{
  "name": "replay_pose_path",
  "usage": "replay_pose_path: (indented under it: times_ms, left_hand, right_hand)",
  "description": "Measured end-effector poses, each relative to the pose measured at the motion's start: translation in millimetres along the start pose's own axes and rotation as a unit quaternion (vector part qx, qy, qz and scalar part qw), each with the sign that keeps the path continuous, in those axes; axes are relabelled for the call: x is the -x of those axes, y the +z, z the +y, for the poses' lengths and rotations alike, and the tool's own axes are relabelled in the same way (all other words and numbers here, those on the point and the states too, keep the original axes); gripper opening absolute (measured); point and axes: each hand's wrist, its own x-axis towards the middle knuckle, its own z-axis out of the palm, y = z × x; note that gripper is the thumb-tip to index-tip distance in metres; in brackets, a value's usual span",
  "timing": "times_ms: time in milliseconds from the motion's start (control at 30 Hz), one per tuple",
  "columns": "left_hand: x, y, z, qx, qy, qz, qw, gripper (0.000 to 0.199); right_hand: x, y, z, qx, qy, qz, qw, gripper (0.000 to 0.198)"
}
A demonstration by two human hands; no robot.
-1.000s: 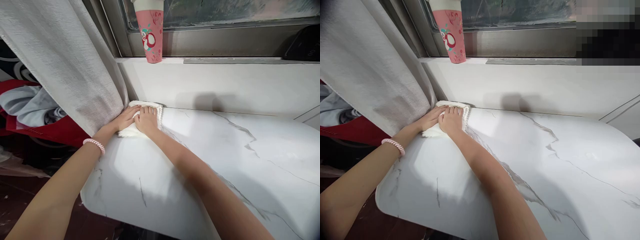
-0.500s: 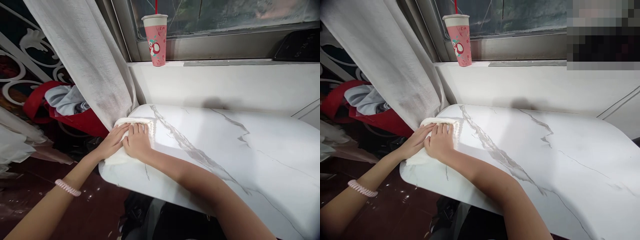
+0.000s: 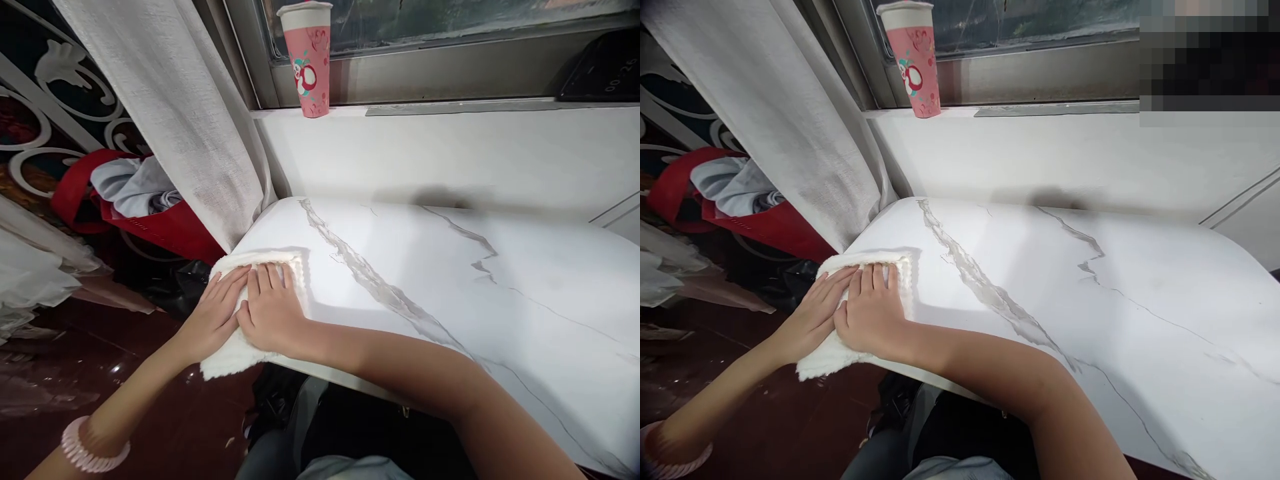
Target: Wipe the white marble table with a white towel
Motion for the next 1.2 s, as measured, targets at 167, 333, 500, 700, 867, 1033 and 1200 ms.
replay_pose_path:
  times_ms: [167, 333, 500, 700, 867, 1033, 1200]
  left_hand:
    - [-16.6, -1.2, -6.5, 0.007, 0.007, -0.014, 1.000, 0.059]
    - [-60.0, 1.2, -25.0, 0.037, 0.004, -0.021, 0.999, 0.060]
    - [-123.5, 8.5, -58.7, 0.071, 0.007, -0.026, 0.997, 0.061]
    - [-199.1, 18.1, -80.0, 0.084, 0.043, -0.021, 0.995, 0.062]
    - [-250.2, 25.5, -68.3, 0.083, 0.056, -0.016, 0.995, 0.060]
    - [-267.0, 29.0, -55.5, 0.073, 0.061, -0.006, 0.995, 0.058]
    - [-254.8, 27.8, -44.6, 0.061, 0.059, -0.016, 0.996, 0.058]
  right_hand:
    - [-9.0, -0.1, 9.5, 0.006, 0.006, 0.010, 1.000, 0.058]
    - [-37.2, 2.4, 32.9, 0.007, 0.036, 0.030, 0.999, 0.055]
    - [-82.4, 6.0, 68.0, 0.014, 0.077, 0.051, 0.996, 0.050]
    - [-120.9, 2.1, 113.3, 0.029, 0.129, 0.090, 0.987, 0.047]
    - [-133.0, -11.5, 151.9, 0.045, 0.165, 0.091, 0.981, 0.044]
    - [-132.5, -15.1, 169.8, 0.057, 0.171, 0.120, 0.976, 0.042]
    - [-119.5, -14.1, 164.4, 0.059, 0.167, 0.136, 0.975, 0.040]
